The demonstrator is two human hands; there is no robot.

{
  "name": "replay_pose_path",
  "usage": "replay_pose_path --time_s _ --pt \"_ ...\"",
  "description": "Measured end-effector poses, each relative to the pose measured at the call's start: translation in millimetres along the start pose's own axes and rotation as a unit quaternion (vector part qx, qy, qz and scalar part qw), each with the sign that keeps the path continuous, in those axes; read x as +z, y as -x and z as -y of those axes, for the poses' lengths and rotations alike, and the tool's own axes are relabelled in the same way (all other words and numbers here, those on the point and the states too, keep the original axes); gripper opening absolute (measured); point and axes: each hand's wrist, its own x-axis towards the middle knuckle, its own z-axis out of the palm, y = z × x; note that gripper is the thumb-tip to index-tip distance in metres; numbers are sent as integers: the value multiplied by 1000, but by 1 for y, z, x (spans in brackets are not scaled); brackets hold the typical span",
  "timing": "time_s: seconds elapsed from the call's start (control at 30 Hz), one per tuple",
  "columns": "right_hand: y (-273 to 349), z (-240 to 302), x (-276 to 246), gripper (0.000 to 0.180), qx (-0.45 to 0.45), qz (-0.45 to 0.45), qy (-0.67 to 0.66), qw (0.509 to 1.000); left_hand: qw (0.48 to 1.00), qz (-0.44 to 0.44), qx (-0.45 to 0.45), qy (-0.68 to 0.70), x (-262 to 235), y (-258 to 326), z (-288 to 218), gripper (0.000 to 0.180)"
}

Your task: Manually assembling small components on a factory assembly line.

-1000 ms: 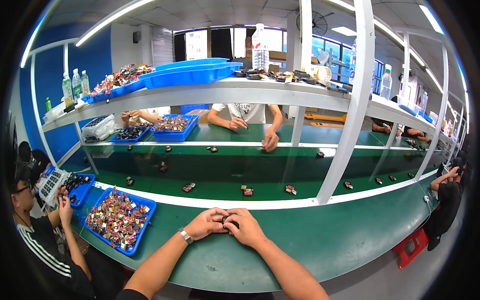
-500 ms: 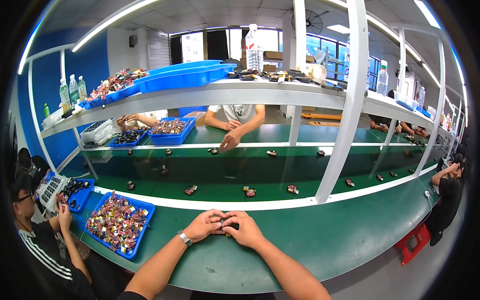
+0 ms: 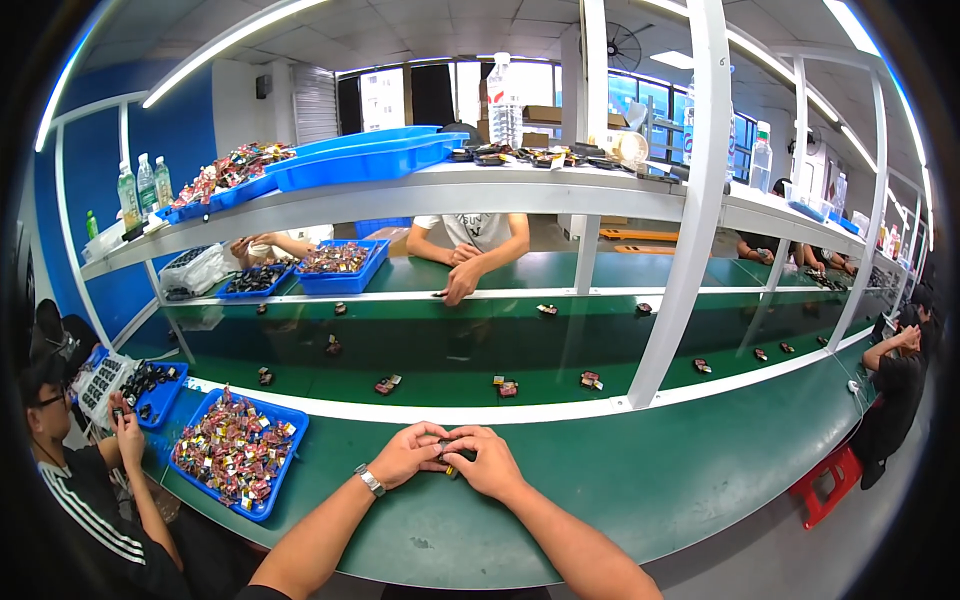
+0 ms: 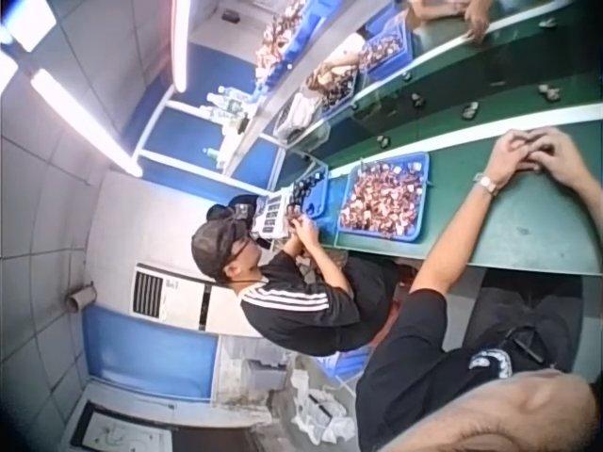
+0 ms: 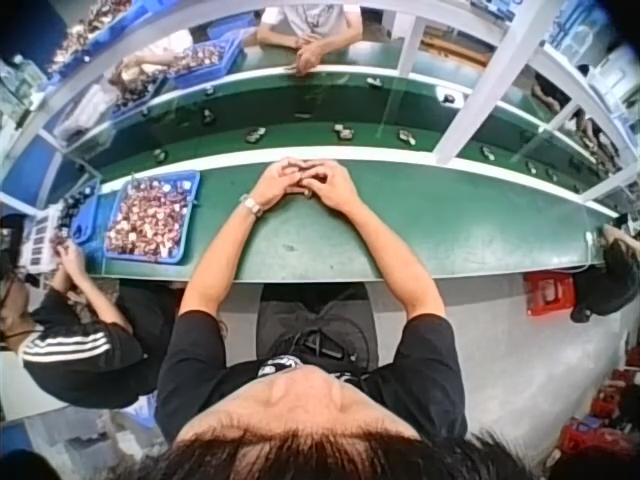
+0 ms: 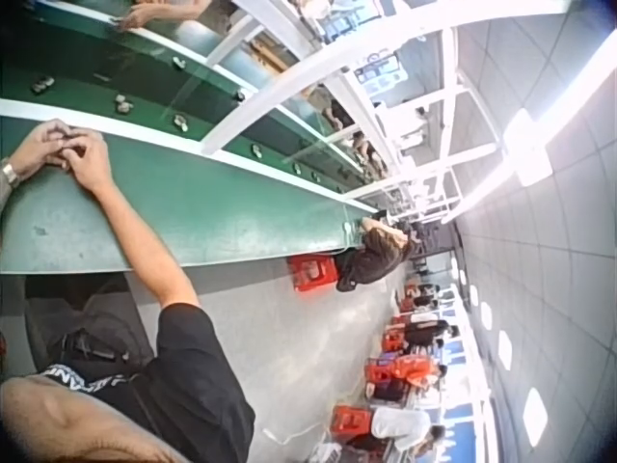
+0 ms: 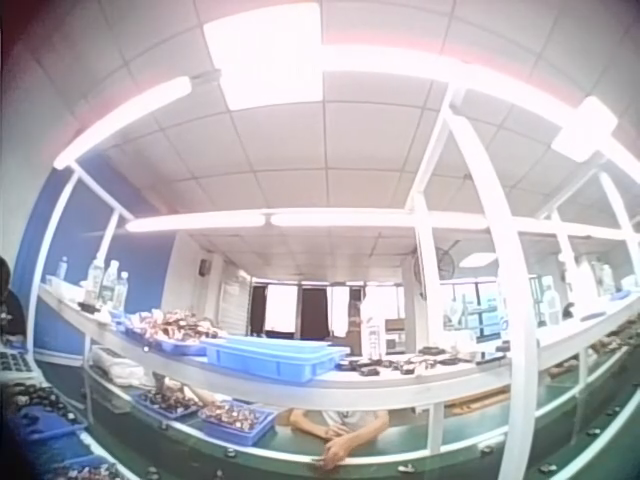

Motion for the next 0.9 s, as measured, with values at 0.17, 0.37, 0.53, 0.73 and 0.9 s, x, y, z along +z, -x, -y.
replay_pose_path --time_s 0.17,0.37,0.53,0.73,0.9 --pt "1 -1 9 14 -3 -60 38 997 1000 8 9 16 -3 -2 3 24" --pt "2 -1 11 13 -13 -64 15 998 1000 11 2 20 -4 -1 2 23" --pt "2 4 9 15 -18 -70 26 997 999 22 8 39 -3 0 0 24" --pt "2 4 15 15 -20 -84 15 996 999 16 13 31 -5 -1 3 25" --pt "0 -1 15 14 -13 -81 -17 996 999 24 16 44 -4 -2 2 24"
